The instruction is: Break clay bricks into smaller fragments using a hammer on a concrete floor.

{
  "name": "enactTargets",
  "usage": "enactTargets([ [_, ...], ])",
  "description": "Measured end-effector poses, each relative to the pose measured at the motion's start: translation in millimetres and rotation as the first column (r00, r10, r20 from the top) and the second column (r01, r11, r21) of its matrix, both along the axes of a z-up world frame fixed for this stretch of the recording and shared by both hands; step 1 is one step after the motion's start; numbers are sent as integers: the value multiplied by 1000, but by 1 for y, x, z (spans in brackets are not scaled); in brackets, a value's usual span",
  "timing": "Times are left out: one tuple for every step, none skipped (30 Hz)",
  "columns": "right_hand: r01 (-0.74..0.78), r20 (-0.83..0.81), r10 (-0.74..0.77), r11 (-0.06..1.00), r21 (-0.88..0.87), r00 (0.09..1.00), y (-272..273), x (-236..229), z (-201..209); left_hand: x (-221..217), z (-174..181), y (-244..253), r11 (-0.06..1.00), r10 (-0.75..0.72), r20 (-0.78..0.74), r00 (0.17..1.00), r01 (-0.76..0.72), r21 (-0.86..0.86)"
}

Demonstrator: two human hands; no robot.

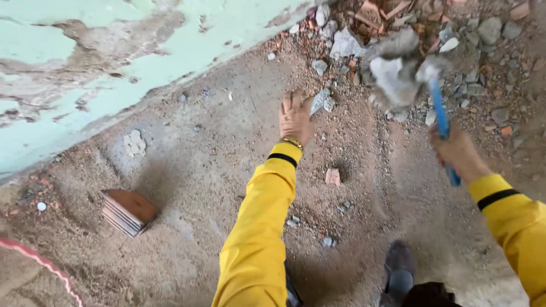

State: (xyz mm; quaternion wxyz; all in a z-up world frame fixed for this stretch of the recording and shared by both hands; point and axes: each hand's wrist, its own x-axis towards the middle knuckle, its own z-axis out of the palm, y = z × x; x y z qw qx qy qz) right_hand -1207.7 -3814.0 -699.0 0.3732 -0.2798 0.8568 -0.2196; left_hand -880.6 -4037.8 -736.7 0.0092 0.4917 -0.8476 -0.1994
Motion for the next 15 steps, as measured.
enactTargets([
  [14,109,-13,1000,-7,994,11,6,-2,-6,6,0,999,-36,2,999,36,-26],
  [16,99,-12,999,-34,995,11,11,2,-10,12,0,998,-38,-8,999,38,-53],
  [-25,148,21,999,26,989,10,16,7,-12,19,0,995,-70,-23,997,68,-77],
  [-80,203,60,992,95,977,10,23,12,-10,25,4,992,-90,-34,995,87,-91],
  [-89,196,72,993,79,978,10,24,18,-3,27,9,991,-81,-39,996,76,-108],
  [-105,240,78,989,101,968,11,27,22,6,29,15,982,-119,-38,992,112,-150],
  [-122,283,83,985,122,956,10,29,25,15,29,20,970,-157,-34,987,148,-191],
  [-132,286,96,985,110,953,7,33,35,26,24,23,969,-148,-27,989,139,-202],
  [-164,290,126,980,111,949,3,37,43,38,18,24,948,-174,29,984,175,-264],
  [-195,299,153,974,116,942,4,43,48,51,9,29,924,-198,92,976,217,-316],
  [-203,309,162,973,107,937,-2,46,45,61,20,32,923,-190,104,976,214,-320],
  [-161,252,133,982,95,959,-5,50,42,72,29,41,958,-153,100,983,173,-231],
  [-120,195,102,990,79,975,-9,54,39,83,38,50,982,-115,99,989,128,-140],
  [-125,208,106,989,79,972,-10,57,26,86,33,58,983,-111,111,988,126,-137],
  [-68,179,71,997,-19,981,-10,61,15,89,31,66,998,-8,115,993,16,-65],
])
